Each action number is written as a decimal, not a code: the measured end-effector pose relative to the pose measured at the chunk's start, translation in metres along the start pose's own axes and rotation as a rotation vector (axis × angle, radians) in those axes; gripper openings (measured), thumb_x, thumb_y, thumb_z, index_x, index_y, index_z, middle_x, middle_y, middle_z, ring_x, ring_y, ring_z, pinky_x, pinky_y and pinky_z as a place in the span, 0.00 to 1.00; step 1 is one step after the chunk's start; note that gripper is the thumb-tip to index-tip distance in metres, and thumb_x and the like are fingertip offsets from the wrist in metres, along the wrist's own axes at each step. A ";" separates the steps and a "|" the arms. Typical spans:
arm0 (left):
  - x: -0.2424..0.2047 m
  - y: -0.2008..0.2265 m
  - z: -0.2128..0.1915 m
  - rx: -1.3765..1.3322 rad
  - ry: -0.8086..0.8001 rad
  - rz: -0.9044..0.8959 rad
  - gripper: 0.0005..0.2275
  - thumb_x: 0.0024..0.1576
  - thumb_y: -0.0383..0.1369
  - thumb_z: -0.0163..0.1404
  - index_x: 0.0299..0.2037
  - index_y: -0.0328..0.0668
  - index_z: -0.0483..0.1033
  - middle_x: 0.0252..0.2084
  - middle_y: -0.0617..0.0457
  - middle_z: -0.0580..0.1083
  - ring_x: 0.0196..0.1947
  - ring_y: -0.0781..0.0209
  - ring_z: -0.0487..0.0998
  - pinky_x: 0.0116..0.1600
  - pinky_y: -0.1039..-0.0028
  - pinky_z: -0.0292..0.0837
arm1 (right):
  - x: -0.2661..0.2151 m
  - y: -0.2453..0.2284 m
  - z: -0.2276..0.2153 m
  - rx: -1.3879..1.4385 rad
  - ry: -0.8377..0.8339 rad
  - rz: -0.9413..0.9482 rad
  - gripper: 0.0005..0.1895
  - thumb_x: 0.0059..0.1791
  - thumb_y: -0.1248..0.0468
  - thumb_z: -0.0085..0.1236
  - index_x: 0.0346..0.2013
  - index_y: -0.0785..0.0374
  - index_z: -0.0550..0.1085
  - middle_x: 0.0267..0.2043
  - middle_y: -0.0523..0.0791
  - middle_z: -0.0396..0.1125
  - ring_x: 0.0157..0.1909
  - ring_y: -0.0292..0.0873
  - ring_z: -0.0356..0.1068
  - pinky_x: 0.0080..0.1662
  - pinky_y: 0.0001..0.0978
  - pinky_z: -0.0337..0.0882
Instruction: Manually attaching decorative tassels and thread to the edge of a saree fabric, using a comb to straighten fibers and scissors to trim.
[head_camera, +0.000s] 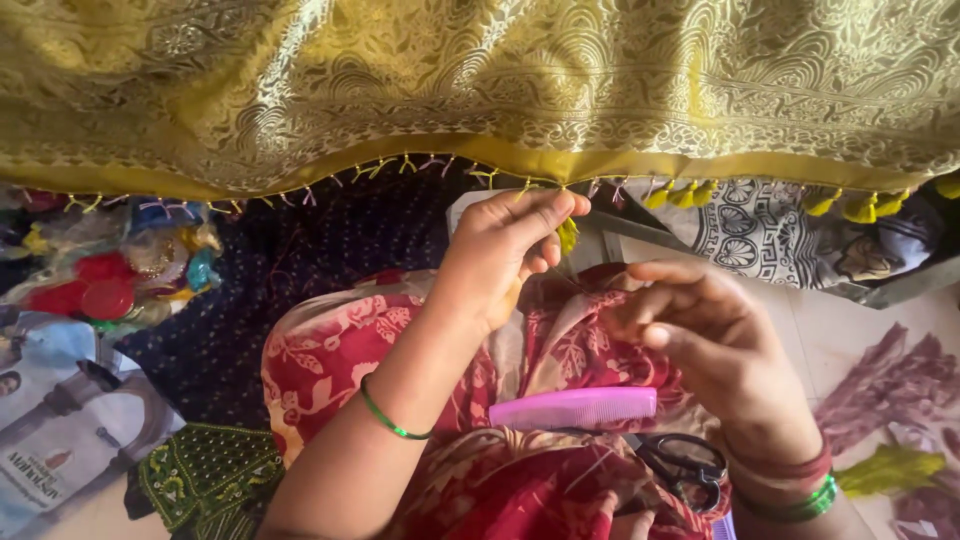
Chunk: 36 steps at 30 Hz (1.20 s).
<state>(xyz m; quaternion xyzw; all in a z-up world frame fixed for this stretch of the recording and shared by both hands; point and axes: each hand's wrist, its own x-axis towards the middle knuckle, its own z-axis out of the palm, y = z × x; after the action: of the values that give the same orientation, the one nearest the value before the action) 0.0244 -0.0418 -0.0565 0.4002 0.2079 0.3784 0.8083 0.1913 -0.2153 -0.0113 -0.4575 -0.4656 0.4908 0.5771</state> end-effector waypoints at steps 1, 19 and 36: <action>-0.001 0.003 0.000 0.000 0.006 0.004 0.08 0.60 0.32 0.56 0.44 0.35 0.83 0.40 0.54 0.81 0.24 0.74 0.72 0.28 0.83 0.63 | 0.001 -0.005 0.002 0.001 -0.007 0.001 0.24 0.48 0.75 0.60 0.60 0.71 0.70 0.44 0.47 0.74 0.47 0.38 0.74 0.50 0.27 0.75; -0.011 0.061 -0.001 0.501 -0.162 0.075 0.11 0.54 0.37 0.62 0.39 0.36 0.87 0.25 0.51 0.81 0.21 0.71 0.73 0.29 0.78 0.71 | 0.099 -0.081 0.038 -1.439 -0.124 -0.662 0.07 0.49 0.71 0.68 0.41 0.61 0.81 0.41 0.42 0.72 0.40 0.41 0.69 0.39 0.32 0.71; -0.032 0.019 -0.006 0.721 0.331 0.572 0.09 0.60 0.27 0.56 0.50 0.39 0.82 0.39 0.52 0.80 0.32 0.64 0.81 0.38 0.75 0.75 | 0.173 -0.087 0.086 -1.792 -0.605 -0.783 0.06 0.47 0.65 0.65 0.35 0.65 0.82 0.34 0.44 0.72 0.20 0.38 0.69 0.22 0.27 0.69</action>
<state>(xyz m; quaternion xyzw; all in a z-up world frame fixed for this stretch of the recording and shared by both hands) -0.0078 -0.0563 -0.0432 0.6301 0.3334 0.5478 0.4379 0.1333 -0.0465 0.1027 -0.3937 -0.9042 -0.1655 0.0010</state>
